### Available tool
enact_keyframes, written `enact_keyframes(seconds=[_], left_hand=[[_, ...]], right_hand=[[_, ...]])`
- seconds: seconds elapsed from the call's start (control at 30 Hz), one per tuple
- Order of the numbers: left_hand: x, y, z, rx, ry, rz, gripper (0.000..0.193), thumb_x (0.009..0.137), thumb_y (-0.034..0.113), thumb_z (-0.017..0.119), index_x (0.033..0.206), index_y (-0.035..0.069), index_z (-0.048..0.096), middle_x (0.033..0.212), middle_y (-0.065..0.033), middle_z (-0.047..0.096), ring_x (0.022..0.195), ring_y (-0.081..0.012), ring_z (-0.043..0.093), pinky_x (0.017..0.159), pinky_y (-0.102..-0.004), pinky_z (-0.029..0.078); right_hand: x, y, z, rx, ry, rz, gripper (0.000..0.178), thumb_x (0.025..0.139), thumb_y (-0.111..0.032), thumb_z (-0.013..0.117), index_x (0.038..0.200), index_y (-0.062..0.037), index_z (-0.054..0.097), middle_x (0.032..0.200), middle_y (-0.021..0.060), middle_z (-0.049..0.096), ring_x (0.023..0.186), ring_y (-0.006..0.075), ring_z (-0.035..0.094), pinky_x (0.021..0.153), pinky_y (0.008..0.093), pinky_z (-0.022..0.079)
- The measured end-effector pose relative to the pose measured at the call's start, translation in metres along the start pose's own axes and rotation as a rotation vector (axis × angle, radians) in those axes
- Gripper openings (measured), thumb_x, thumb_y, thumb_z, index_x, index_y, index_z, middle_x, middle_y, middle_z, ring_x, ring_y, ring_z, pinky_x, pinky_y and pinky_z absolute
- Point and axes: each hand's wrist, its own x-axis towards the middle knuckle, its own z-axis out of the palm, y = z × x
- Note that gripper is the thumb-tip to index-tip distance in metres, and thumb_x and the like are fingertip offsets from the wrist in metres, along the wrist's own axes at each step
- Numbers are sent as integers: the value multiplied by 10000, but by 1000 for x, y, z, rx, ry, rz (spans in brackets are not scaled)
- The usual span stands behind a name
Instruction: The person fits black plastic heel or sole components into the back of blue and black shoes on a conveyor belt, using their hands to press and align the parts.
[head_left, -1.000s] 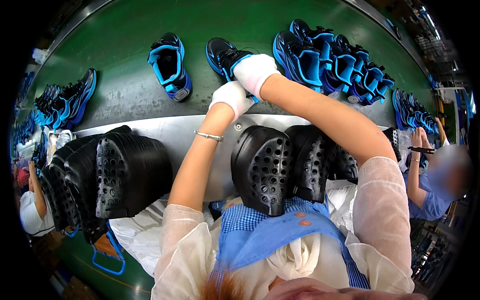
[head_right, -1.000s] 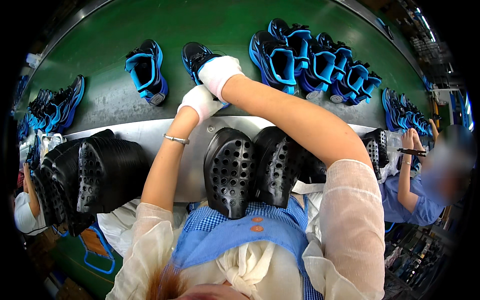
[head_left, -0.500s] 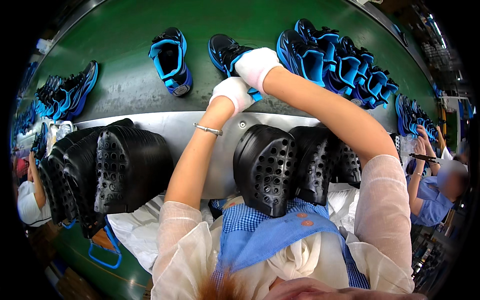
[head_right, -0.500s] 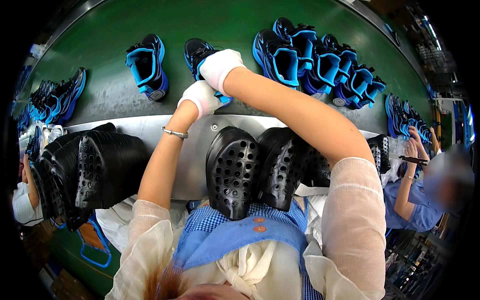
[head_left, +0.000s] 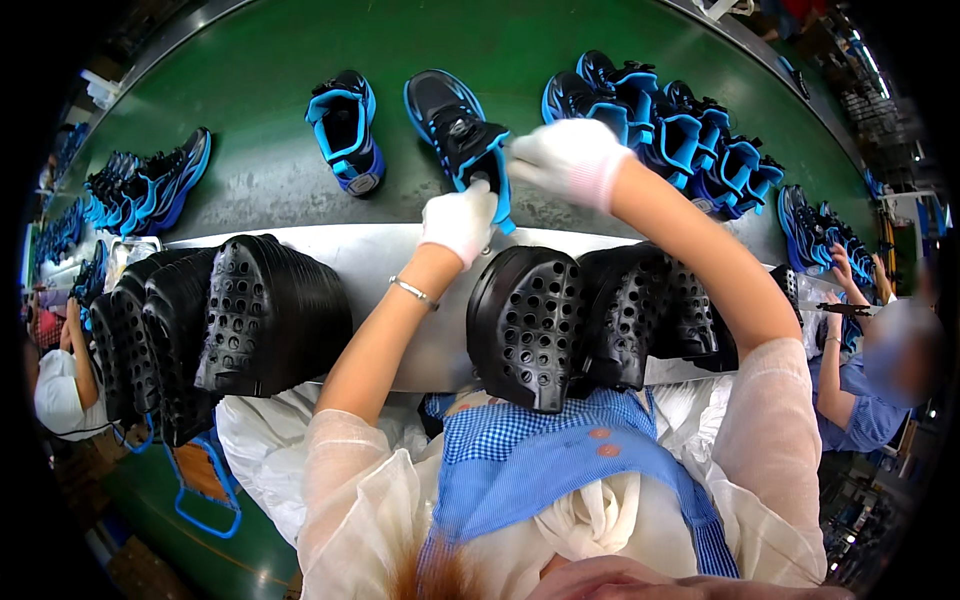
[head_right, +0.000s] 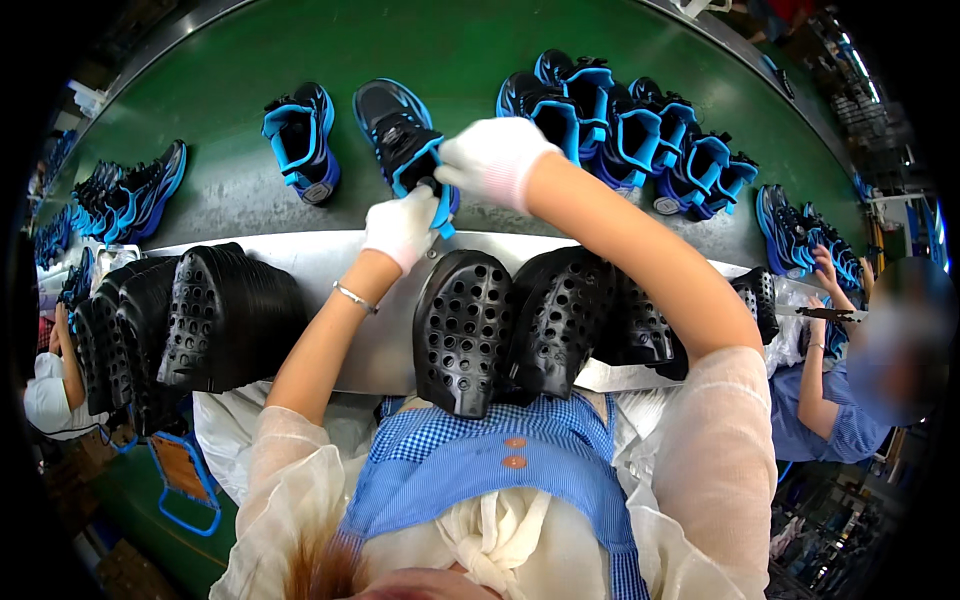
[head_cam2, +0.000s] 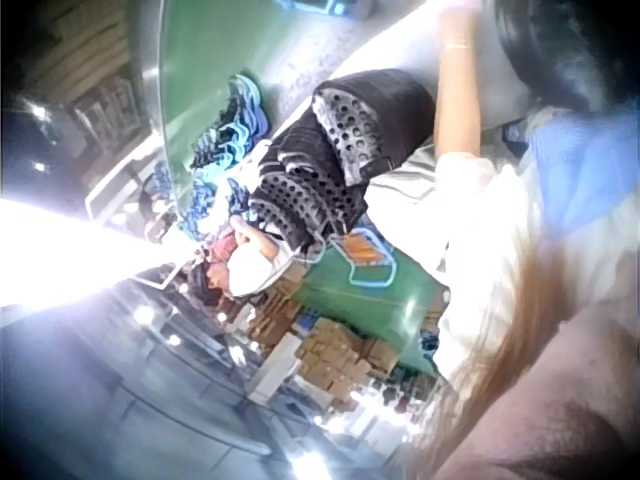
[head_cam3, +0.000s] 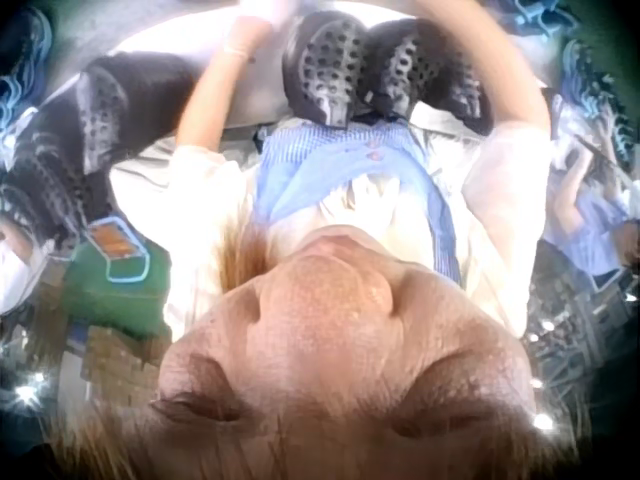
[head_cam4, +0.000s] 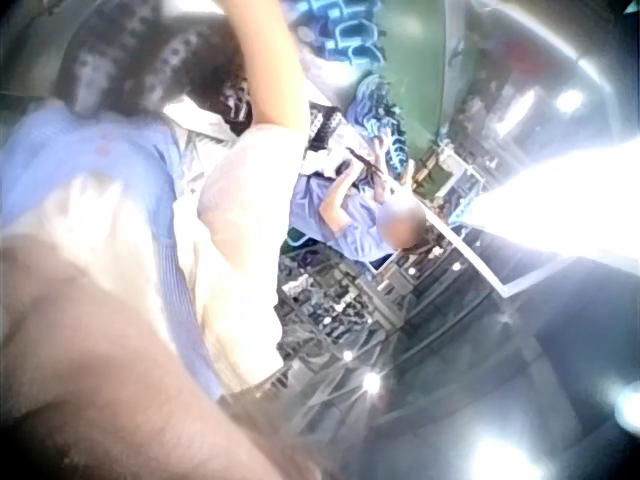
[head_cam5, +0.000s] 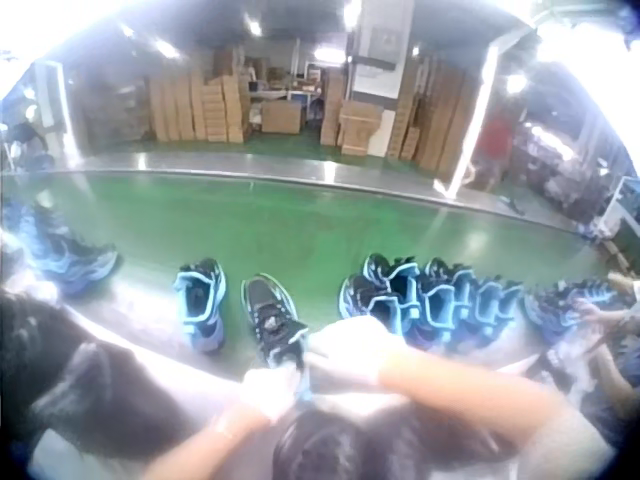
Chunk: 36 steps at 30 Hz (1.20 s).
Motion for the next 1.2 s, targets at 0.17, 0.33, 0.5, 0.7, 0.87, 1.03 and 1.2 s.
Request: enact_keyframes(seconds=[0.17,0.33,0.5,0.7,0.87,1.03,1.2], left_hand=[[8,-19,21,-339,175,-357,265,828,249,547,820,-2,629,814,-204,642,780,-368,645,687,-457,519],[0,-25,30,-169,354,-408,280,769,219,561,821,-53,607,790,-252,628,762,-421,620,712,-487,506],[-4,-19,36,-109,329,-305,254,710,130,613,890,-40,552,796,-234,609,767,-414,615,715,-474,509],[-5,-29,51,56,390,-154,172,710,124,614,812,-1,555,736,-196,570,735,-380,586,670,-464,485],[-11,-26,33,56,429,-126,159,713,114,606,787,-15,548,723,-185,564,708,-379,582,659,-464,484],[-13,-30,32,75,474,-158,159,698,109,623,777,-8,550,738,-181,579,696,-371,585,656,-456,485],[-2,-42,15,243,391,-54,182,732,188,636,711,10,602,686,-175,584,650,-348,605,606,-442,499]], right_hand=[[-107,29,-12,151,366,-9,244,877,-298,532,817,-89,643,731,107,620,689,298,622,627,393,502],[-184,34,-7,206,480,163,133,825,-181,618,854,-54,642,768,106,634,702,284,625,628,362,497],[-232,31,4,279,514,376,111,815,-130,624,865,-32,643,800,131,642,723,298,628,658,351,498],[-255,31,18,338,486,530,97,823,-121,618,857,-33,640,810,125,643,733,297,629,663,345,495],[-264,27,26,290,522,556,103,827,-129,627,858,-33,647,812,120,649,734,284,635,658,338,497],[-274,28,30,282,532,577,105,827,-129,630,866,-33,648,818,124,650,734,286,636,652,336,497],[-295,36,35,277,565,612,111,828,-122,620,885,-31,649,843,133,649,756,294,636,666,341,497]])
